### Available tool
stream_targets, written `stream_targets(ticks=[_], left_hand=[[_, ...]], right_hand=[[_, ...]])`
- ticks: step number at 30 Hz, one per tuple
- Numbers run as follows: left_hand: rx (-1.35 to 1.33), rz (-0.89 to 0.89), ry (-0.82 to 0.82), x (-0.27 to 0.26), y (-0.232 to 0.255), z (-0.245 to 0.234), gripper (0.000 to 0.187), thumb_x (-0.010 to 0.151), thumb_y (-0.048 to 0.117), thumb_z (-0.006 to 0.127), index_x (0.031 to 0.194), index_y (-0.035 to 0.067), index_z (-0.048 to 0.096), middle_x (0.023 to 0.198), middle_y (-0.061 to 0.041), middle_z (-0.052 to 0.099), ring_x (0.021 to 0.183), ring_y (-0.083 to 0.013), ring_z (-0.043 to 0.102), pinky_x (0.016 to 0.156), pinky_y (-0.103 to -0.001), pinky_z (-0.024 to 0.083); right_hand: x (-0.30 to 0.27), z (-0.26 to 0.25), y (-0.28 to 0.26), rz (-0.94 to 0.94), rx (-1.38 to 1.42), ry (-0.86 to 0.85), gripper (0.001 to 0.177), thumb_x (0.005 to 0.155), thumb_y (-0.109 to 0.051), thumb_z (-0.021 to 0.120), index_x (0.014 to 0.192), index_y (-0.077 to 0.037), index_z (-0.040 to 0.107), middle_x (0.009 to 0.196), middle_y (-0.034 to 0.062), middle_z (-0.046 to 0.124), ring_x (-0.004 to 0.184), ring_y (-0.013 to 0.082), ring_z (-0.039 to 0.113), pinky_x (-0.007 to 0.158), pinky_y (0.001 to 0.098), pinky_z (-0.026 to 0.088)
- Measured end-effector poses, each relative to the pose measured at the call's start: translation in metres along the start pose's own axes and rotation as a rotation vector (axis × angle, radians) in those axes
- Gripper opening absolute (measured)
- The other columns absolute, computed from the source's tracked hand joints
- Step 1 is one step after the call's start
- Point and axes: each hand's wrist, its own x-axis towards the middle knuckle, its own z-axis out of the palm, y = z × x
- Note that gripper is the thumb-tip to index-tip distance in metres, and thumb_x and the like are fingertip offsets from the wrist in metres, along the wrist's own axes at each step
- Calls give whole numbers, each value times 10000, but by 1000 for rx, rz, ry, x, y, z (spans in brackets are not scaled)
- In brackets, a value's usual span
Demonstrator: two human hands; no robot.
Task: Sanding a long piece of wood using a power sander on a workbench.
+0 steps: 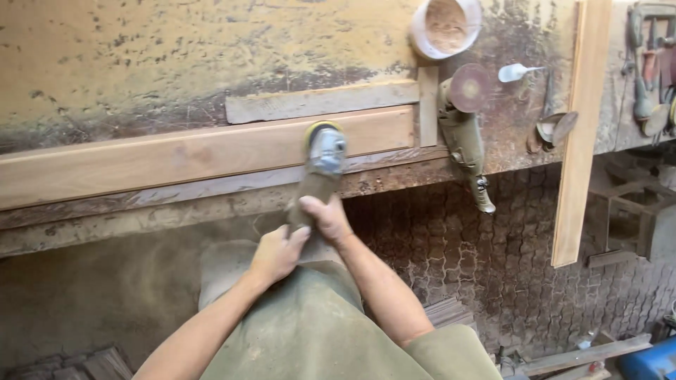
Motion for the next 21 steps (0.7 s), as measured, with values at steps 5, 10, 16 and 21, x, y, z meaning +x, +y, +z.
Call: stream_targets(ticks=[5,10,16,21], left_hand=[[-244,-419,-460,83,119,-29,890,925,768,398,1248,-16,668,1221,-294,694,1216,-428,647,1040,-539,508],[-283,-402,-443,81,98,-46,980,888,823,337,1288,-16,644,1238,-313,678,1236,-456,626,1036,-565,493],[-367,-545,-347,-12,-11,-123,960,868,822,360,1242,-5,670,1214,-288,698,1228,-435,636,1041,-539,496],[-625,-665,109,-111,-163,-129,730,886,746,549,1012,52,738,907,-271,729,1018,-447,709,825,-558,547]], right_hand=[[24,-118,12,-38,405,233,299,859,-144,748,1119,1,719,933,190,766,807,317,754,820,509,597],[30,-92,9,-105,452,145,278,912,-174,700,1155,-40,700,1020,187,770,880,304,772,805,497,630],[23,62,60,-101,207,44,389,898,-226,731,1230,-54,625,985,117,735,869,234,724,804,459,611],[27,238,112,-26,-76,-240,425,804,-124,836,1174,-3,666,955,140,718,844,222,669,760,479,585]])
